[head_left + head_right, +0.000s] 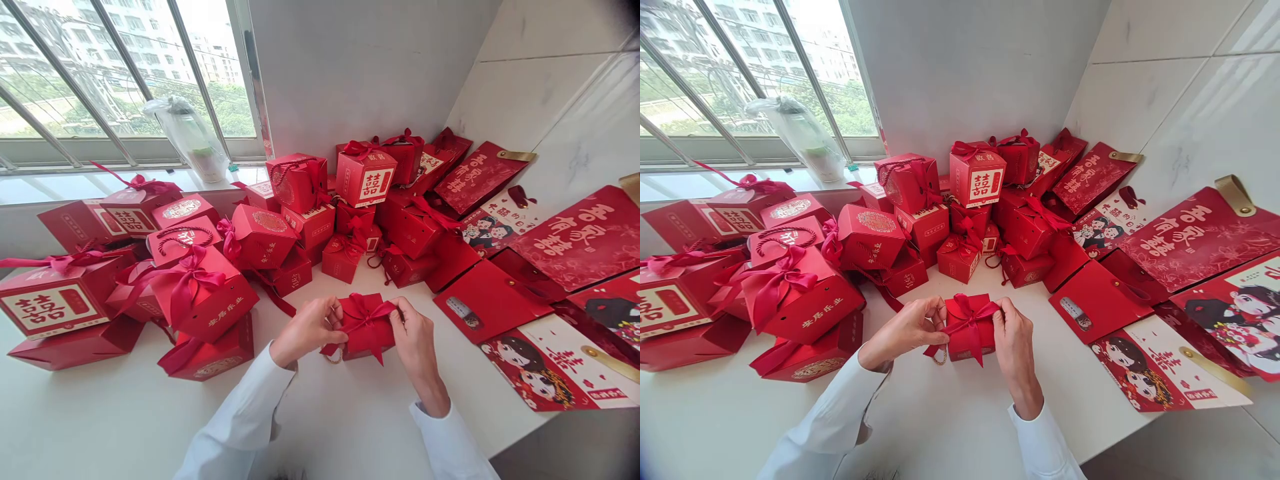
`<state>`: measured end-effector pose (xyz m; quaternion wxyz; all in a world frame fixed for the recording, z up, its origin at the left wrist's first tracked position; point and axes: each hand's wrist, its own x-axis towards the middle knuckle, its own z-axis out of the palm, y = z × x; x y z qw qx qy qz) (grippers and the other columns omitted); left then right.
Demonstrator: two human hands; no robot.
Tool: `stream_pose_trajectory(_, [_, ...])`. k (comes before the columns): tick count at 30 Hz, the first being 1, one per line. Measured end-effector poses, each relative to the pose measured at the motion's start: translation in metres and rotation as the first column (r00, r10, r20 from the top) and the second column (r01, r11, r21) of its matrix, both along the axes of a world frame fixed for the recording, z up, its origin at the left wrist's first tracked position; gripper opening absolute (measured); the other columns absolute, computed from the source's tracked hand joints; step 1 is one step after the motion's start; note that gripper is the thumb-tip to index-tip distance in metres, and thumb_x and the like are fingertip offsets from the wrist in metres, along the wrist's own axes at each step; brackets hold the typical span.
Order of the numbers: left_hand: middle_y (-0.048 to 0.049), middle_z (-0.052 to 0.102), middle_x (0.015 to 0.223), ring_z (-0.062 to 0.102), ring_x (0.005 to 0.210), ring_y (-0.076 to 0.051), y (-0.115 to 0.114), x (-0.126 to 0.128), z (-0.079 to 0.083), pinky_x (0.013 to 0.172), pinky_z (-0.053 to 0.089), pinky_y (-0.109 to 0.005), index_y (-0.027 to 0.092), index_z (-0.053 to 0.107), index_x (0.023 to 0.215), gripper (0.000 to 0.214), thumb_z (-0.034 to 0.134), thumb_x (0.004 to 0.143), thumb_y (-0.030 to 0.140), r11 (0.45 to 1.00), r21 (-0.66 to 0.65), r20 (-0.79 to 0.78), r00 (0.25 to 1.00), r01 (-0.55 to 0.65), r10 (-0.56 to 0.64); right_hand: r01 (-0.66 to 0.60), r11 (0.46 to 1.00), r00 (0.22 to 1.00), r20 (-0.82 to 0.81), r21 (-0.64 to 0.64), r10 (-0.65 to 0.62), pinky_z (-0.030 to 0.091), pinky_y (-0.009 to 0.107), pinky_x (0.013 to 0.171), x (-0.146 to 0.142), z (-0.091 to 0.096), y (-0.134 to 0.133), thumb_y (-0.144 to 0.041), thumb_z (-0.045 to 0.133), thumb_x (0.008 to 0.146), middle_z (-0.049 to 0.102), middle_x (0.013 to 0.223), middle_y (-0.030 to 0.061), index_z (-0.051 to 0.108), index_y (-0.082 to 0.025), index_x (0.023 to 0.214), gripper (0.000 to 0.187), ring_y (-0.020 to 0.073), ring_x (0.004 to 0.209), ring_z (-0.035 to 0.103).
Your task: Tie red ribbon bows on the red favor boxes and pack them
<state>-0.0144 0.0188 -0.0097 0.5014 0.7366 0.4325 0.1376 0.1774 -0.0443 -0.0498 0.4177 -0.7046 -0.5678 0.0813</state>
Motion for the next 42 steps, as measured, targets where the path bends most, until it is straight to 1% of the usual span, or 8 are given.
stream_pose_trajectory(5, [0.0021, 0.062, 0.067, 0.055, 0.058, -0.012, 0.004, -0.004, -0.003, 0.05, 0.038, -0.02, 0.019, 0.052, 0.077, 0.023, 0.07, 0.065, 0.027, 0.999, -0.029, 0.005, 1.0, 0.022, -0.021, 0.007, 1.0, 0.999, 0.035, 0.0, -0.007, 0.032, 0.023, 0.048, 0.003, 0.002, 0.002, -0.025, 0.038, 0.083, 0.048, 0.051, -0.0032, 0.053, -0.021, 0.072, 0.019, 0.013, 0.045, 0.04])
stream_pose_trajectory(13, [0.0055, 0.055, 0.058, 0.048, 0.054, -0.01, 0.006, -0.005, -0.001, 0.05, 0.035, -0.02, 0.018, 0.052, 0.073, 0.018, 0.068, 0.067, 0.024, 0.999, -0.007, -0.006, 0.999, 0.054, -0.054, 0.002, 1.0, 0.999, 0.043, -0.021, -0.001, 0.026, 0.021, 0.043, -0.002, 0.0, 0.006, -0.023, 0.032, 0.085, 0.032, 0.047, -0.0067, 0.041, -0.023, 0.065, 0.022, 0.0114, 0.042, 0.033])
stream_pose_trajectory(17, [0.0029, 0.059, 0.071, 0.054, 0.065, -0.013, 0.001, -0.006, 0.004, 0.057, 0.039, -0.022, 0.019, 0.053, 0.079, 0.021, 0.07, 0.07, 0.027, 0.988, 0.152, -0.006, 1.0, 0.022, -0.022, -0.005, 1.0, 0.998, 0.06, -0.012, 0.005, 0.026, 0.021, 0.045, -0.002, 0.0, 0.005, -0.024, 0.034, 0.085, 0.03, 0.048, -0.007, 0.042, -0.023, 0.066, 0.021, 0.0114, 0.044, 0.03])
stream_pose_trajectory(23, [-0.0053, 0.056, 0.107, 0.053, 0.098, -0.02, -0.014, 0.017, 0.004, 0.085, 0.045, -0.033, 0.024, 0.059, 0.102, 0.015, 0.053, 0.09, 0.03, 0.828, 0.523, 0.172, 0.976, -0.204, 0.132, -0.029, 1.0, 0.997, 0.065, 0.002, 0.029, 0.028, 0.021, 0.045, -0.003, 0.001, 0.004, -0.026, 0.035, 0.087, 0.036, 0.049, -0.0061, 0.044, -0.022, 0.065, 0.024, 0.0113, 0.044, 0.033])
stream_pose_trajectory(27, [-0.0062, 0.057, 0.111, 0.04, 0.114, -0.026, -0.016, 0.036, -0.014, 0.094, 0.043, -0.04, 0.024, 0.067, 0.086, 0.01, 0.057, 0.087, 0.022, 0.726, 0.664, 0.188, 0.98, -0.176, 0.066, -0.029, 1.0, 0.997, 0.072, -0.005, 0.03, 0.03, 0.021, 0.045, -0.003, -0.001, 0.004, -0.026, 0.035, 0.087, 0.041, 0.05, -0.0053, 0.047, -0.022, 0.069, 0.023, 0.0117, 0.044, 0.036])
stream_pose_trajectory(31, [-0.0055, 0.058, 0.105, 0.04, 0.111, -0.026, -0.014, 0.039, -0.026, 0.092, 0.044, -0.043, 0.022, 0.066, 0.077, 0.012, 0.06, 0.083, 0.013, 0.763, 0.627, 0.165, 0.984, -0.16, 0.07, -0.015, 1.0, 0.996, 0.084, -0.012, 0.016, 0.032, 0.022, 0.047, -0.002, -0.004, 0.004, -0.023, 0.035, 0.086, 0.045, 0.052, -0.0041, 0.049, -0.022, 0.07, 0.021, 0.0124, 0.046, 0.038])
stream_pose_trajectory(36, [-0.0056, 0.058, 0.103, 0.041, 0.11, -0.027, -0.012, 0.031, -0.02, 0.092, 0.043, -0.042, 0.021, 0.064, 0.073, 0.013, 0.061, 0.08, 0.011, 0.805, 0.572, 0.133, 0.986, -0.157, 0.098, -0.013, 1.0, 0.997, 0.076, -0.015, 0.014, 0.033, 0.022, 0.047, -0.002, -0.005, 0.003, -0.022, 0.034, 0.086, 0.05, 0.054, -0.0031, 0.049, -0.022, 0.073, 0.02, 0.013, 0.047, 0.042])
stream_pose_trajectory(42, [-0.0052, 0.059, 0.106, 0.048, 0.101, -0.022, -0.01, 0.028, -0.014, 0.085, 0.043, -0.035, 0.022, 0.056, 0.1, 0.013, 0.047, 0.092, 0.027, 0.846, 0.465, 0.151, 0.965, -0.26, 0.213, -0.023, 1.0, 0.997, 0.077, -0.001, 0.023, 0.036, 0.022, 0.05, -0.001, -0.004, 0.0, -0.021, 0.036, 0.087, 0.055, 0.056, -0.0027, 0.055, -0.022, 0.081, 0.02, 0.0138, 0.048, 0.048])
